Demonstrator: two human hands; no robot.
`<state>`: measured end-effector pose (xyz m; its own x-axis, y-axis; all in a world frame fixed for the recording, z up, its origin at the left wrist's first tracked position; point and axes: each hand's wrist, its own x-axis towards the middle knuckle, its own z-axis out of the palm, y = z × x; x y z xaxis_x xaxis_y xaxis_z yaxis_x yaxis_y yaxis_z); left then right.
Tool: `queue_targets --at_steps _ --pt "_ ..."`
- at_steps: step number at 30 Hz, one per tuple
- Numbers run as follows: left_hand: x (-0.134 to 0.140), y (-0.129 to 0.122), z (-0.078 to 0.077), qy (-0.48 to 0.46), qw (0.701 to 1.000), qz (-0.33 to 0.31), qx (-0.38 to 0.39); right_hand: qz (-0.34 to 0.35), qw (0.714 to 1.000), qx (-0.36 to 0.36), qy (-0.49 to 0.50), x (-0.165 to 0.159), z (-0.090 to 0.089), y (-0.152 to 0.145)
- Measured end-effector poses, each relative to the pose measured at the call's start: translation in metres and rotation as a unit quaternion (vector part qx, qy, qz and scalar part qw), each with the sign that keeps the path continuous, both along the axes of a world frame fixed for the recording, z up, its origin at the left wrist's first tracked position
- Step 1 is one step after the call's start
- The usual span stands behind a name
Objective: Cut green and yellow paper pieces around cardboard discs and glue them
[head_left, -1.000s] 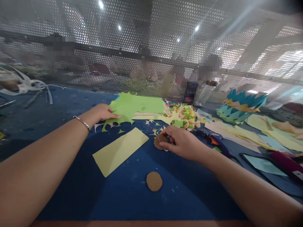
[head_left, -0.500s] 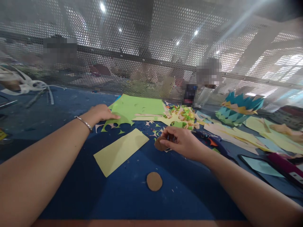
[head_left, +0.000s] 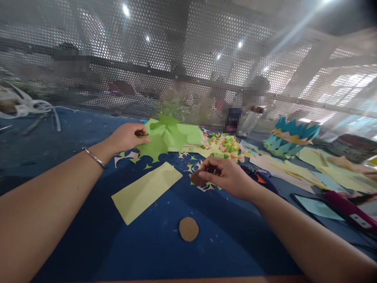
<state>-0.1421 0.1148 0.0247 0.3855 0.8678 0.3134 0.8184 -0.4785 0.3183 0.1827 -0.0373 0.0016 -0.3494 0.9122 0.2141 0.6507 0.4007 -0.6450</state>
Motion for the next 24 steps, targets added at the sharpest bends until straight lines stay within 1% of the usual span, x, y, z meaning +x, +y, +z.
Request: queue_targets --at_steps 3,5,7,12,16,19,20,21,22,23,24 --pt "0.009 -0.008 0.007 -0.022 0.999 -0.045 -0.007 -0.034 0.998 0.044 0.030 0.007 0.004 0.004" --pt "0.015 -0.012 0.009 -0.029 0.997 -0.068 -0.015 -0.047 0.993 0.090 0.051 0.013 0.006 0.007" --pt "0.021 -0.015 0.009 -0.032 0.996 -0.082 -0.025 -0.053 0.989 0.116 0.071 0.016 0.005 0.012" --pt "0.033 -0.024 0.010 -0.053 0.993 -0.094 -0.041 -0.062 0.989 0.100 0.091 0.018 -0.002 0.019" --pt "0.037 -0.027 0.009 -0.084 0.990 -0.093 -0.064 -0.077 0.987 0.094 0.102 0.016 -0.004 0.020" --pt "0.038 -0.029 0.009 -0.124 0.983 -0.120 -0.059 -0.094 0.986 0.087 0.110 0.016 -0.004 0.019" --pt "0.039 -0.030 0.010 -0.139 0.981 -0.128 -0.035 -0.100 0.984 0.086 0.121 0.016 -0.004 0.020" --pt "0.041 -0.033 0.011 -0.153 0.980 -0.131 0.006 -0.106 0.981 0.084 0.141 0.016 -0.004 0.020" --pt "0.043 -0.038 0.013 -0.167 0.976 -0.126 0.064 -0.110 0.976 0.079 0.168 0.015 -0.004 0.020" --pt "0.046 -0.045 0.015 -0.175 0.968 -0.113 0.141 -0.114 0.970 0.073 0.200 0.015 -0.004 0.021" --pt "0.051 -0.053 0.018 -0.185 0.951 -0.096 0.228 -0.116 0.963 0.067 0.234 0.015 -0.004 0.021"
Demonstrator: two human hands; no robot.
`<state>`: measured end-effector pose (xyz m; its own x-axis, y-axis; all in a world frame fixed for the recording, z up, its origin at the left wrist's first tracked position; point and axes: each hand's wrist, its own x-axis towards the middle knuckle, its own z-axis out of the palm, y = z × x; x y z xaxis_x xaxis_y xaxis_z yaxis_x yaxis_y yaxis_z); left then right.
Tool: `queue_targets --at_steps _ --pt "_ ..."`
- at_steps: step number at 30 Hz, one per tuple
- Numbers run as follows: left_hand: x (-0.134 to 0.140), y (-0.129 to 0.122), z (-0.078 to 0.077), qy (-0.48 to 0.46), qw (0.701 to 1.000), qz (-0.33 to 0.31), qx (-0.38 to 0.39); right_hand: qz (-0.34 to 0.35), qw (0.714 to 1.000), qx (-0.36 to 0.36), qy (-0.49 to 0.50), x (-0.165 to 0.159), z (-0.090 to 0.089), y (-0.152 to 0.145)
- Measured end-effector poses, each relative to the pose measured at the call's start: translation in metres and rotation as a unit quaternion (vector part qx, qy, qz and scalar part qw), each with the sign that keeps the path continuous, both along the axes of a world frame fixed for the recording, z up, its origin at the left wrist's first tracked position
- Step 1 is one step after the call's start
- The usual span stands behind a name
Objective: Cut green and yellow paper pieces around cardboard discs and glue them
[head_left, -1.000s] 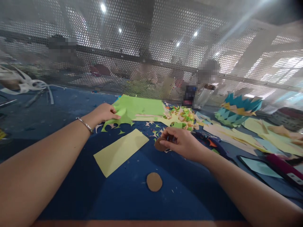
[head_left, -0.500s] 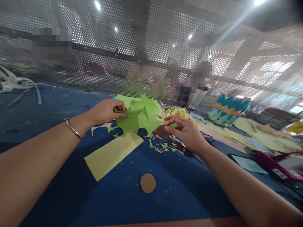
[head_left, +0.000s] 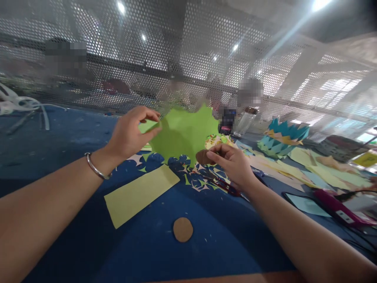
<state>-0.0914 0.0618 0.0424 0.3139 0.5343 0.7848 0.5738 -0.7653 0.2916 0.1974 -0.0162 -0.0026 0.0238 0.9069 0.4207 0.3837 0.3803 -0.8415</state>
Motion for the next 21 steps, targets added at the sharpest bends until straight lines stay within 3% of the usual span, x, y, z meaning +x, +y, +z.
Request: queue_targets --at_steps 2,3,5,8,11,13,15,17,18,19,21 --pt "0.011 -0.021 0.004 -0.019 0.993 0.041 0.113 0.005 0.998 0.001 0.055 -0.001 0.000 0.000" --pt "0.018 -0.032 0.004 -0.009 0.992 0.032 0.124 0.010 0.997 0.002 0.072 -0.001 0.000 0.000" --pt "0.033 -0.053 0.001 0.064 0.996 -0.056 -0.003 0.019 0.995 0.004 0.098 -0.002 0.002 -0.001" --pt "0.049 -0.072 -0.010 0.190 0.943 -0.155 -0.225 0.028 0.991 -0.003 0.129 -0.004 0.006 -0.005" --pt "0.056 -0.074 -0.021 0.183 0.907 -0.171 -0.340 0.042 0.986 -0.013 0.164 -0.007 0.009 -0.009" --pt "0.060 -0.073 -0.025 0.107 0.877 -0.200 -0.424 0.055 0.981 -0.018 0.184 -0.008 0.011 -0.011" --pt "0.066 -0.072 -0.029 -0.043 0.796 -0.256 -0.546 0.066 0.979 -0.026 0.192 -0.010 0.011 -0.013" --pt "0.074 -0.071 -0.032 -0.195 0.658 -0.280 -0.672 0.074 0.977 -0.034 0.196 -0.012 0.011 -0.014" --pt "0.077 -0.071 -0.033 -0.245 0.608 -0.287 -0.699 0.077 0.976 -0.038 0.199 -0.013 0.011 -0.015" --pt "0.080 -0.069 -0.035 -0.286 0.569 -0.292 -0.713 0.081 0.974 -0.043 0.206 -0.014 0.011 -0.015" --pt "0.084 -0.066 -0.036 -0.350 0.539 -0.310 -0.701 0.087 0.971 -0.054 0.215 -0.016 0.010 -0.015"
